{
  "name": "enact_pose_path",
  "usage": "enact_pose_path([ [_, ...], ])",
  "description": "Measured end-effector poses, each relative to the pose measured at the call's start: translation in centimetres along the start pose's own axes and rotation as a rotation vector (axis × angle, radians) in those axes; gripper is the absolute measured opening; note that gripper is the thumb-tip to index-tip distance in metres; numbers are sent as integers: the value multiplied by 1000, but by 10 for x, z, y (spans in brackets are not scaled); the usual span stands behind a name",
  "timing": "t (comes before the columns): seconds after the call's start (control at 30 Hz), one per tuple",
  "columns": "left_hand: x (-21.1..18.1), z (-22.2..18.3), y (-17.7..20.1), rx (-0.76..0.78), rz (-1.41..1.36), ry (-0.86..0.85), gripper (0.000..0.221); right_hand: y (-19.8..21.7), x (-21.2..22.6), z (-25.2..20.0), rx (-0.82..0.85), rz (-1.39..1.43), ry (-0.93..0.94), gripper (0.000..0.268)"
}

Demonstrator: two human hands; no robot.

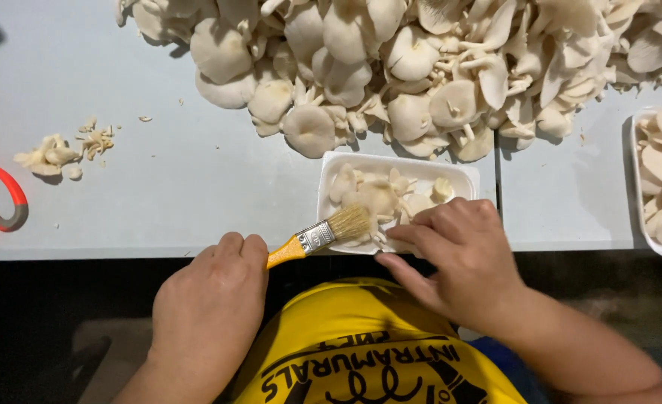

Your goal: Sorting and cleaning oyster mushrooms by hand and with a brush before placing them into trays.

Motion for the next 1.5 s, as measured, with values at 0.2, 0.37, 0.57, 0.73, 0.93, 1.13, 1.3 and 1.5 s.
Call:
enact_pose_path([
  [0.2, 0, -1, -6, 44, -49, 12, 15, -3, 9, 8, -91, -72, -61, 17],
  [0.37, 0, 0, -6, 16, -27, 2, 18, 5, -2, -7, 8, -106, -86, 17],
  [0.57, 9, -9, -3, -60, -161, 43, 23, 68, -1, 48, 60, -165, 122, 11],
  [0.73, 40, -36, -4, 50, -342, 164, 20, 57, 28, 162, 194, -130, 360, 11],
  [0.93, 80, -67, -31, 326, -415, 451, 27, -19, 86, 279, 332, -163, 518, 4],
  [1.13, 102, -86, -49, 317, -424, 588, 23, -58, 104, 321, 305, -281, 552, 5],
  [1.3, 95, -80, -44, 408, -366, 561, 24, -29, 86, 299, 73, -302, 482, 13],
  [1.5, 74, -61, -23, 428, -386, 485, 21, 61, 40, 218, 97, 17, 405, 17],
])
Point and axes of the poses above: each hand's wrist, its own z-axis towards the middle knuckle, its own y-axis out of the back of the hand, x = y × z, the point moved 1 cm from there along z, towards the middle knuckle, and after that the axes turned 14 degrees about x, right-handed, at the moved point
